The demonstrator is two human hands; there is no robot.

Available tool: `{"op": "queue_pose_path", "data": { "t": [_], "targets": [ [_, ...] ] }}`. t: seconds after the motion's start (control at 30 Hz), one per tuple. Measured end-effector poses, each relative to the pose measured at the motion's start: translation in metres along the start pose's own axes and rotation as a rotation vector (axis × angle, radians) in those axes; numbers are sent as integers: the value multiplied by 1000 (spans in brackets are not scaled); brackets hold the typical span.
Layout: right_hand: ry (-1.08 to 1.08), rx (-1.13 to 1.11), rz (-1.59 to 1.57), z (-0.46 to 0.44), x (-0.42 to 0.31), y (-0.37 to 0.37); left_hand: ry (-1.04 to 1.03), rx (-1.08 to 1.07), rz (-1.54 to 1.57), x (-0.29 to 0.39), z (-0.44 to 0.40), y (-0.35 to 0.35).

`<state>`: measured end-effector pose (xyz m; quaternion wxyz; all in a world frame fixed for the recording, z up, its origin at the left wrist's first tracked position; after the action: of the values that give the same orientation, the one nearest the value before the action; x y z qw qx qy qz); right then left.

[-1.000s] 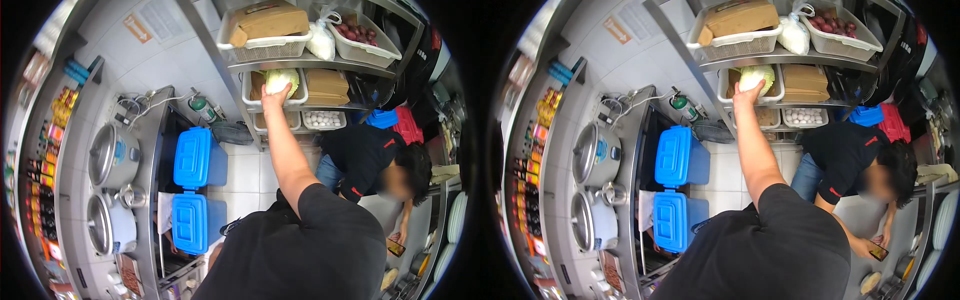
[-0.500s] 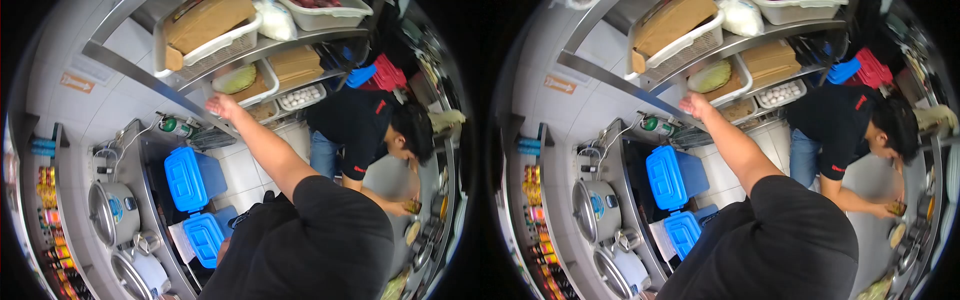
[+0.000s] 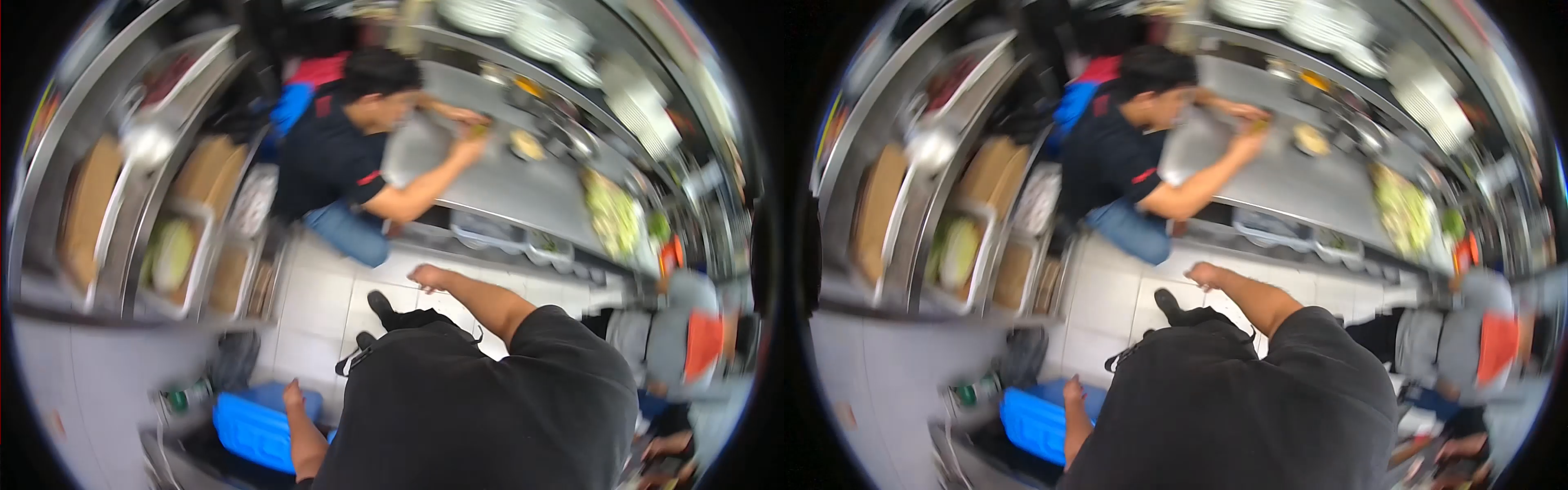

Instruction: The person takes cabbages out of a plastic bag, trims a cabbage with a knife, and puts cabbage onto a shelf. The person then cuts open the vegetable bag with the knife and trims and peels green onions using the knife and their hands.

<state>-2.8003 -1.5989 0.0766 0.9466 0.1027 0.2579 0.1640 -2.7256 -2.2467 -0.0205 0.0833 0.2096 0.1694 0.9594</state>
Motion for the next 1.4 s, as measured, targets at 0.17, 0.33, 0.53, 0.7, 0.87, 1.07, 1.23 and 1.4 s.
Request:
{"op": "queue_pose_path", "data": {
  "t": [0.17, 0.33, 0.53, 0.7, 0.87, 1.07, 1.23, 1.4],
  "targets": [
    [-156, 429, 291, 81, 256, 37, -155, -205, -22, 88, -3, -51],
    [-491, 311, -435, 156, 392, -46, -185, -412, -785, 128, 6, -156],
    [-455, 492, -856, 188, 493, -68, -303, -470, -864, 170, 54, -330],
    [-509, 415, -875, 199, 594, -37, -567, -552, -1074, 206, 180, -479],
    [-438, 529, -847, 225, 640, 50, -1082, -545, -1136, 206, 222, -624],
    [-308, 762, -1072, 242, 670, 116, -1439, -432, -917, 223, 361, -745],
    [-358, 639, -1175, 219, 719, 81, -1760, -613, -704, 235, 576, -858],
    [-506, 577, -1282, 280, 740, 60, -2008, -738, -539, 249, 706, -991]
  ]
}}
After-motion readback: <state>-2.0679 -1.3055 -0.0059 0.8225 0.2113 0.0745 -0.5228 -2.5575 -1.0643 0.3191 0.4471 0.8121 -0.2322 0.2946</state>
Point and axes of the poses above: each hand's wrist, its own z-axis away from the middle knuckle, its own y-axis out of the back of the hand, x = y × z, the point moved 9 cm from there along -z, towards the middle knuckle
